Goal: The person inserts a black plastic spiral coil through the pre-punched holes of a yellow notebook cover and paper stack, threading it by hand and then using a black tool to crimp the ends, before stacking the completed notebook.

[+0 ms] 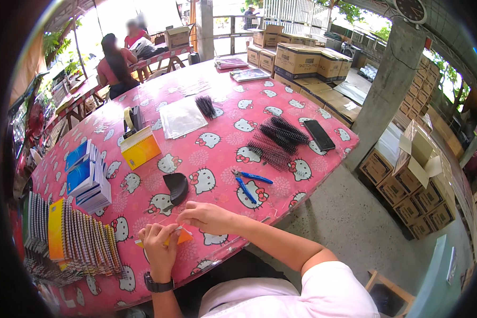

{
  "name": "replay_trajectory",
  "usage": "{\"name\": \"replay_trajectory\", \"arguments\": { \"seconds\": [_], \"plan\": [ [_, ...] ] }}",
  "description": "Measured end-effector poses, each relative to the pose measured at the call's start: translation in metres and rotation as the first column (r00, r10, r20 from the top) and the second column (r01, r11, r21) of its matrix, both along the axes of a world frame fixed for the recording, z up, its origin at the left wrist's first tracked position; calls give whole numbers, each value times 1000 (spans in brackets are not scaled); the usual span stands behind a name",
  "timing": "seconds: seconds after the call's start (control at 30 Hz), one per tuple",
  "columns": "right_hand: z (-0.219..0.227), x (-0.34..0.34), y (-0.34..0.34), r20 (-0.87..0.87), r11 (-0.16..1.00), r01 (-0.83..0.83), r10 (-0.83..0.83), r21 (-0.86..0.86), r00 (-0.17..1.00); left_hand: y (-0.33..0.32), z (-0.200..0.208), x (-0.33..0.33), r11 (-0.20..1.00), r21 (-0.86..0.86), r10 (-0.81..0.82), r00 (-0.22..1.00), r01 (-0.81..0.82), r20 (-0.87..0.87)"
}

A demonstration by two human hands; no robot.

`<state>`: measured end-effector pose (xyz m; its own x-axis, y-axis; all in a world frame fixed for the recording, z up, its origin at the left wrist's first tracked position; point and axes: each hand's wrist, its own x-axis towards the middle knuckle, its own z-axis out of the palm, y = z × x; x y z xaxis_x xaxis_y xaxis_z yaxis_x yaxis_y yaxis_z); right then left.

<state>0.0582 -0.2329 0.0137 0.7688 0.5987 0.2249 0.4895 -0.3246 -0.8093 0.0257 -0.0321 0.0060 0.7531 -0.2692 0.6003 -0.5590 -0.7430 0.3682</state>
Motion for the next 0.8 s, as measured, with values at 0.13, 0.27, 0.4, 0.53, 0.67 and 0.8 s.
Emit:
{"name": "replay_trajectory", "arguments": {
  "seconds": [0.13,0.27,0.4,0.53,0.67,0.8],
  "plan": [
    [-11,2,2,132,995,-5,-8,101,991,-3,-2,3,999,-29,-29,999,30,25],
    [-13,9,4,158,988,-9,-15,153,987,-4,-2,4,995,-83,-56,998,55,-2],
    [-10,9,7,127,981,-22,-3,195,992,1,-3,3,990,-119,-73,997,70,-24],
    [-12,9,9,230,978,1,-50,211,972,1,-2,3,991,-119,-67,997,64,-22],
    [-10,8,7,260,981,-29,-23,192,965,0,-1,4,990,-124,-75,997,72,-20],
    [0,4,4,165,991,-55,33,126,986,2,-3,4,992,-113,-64,998,63,-11]
  ]
}}
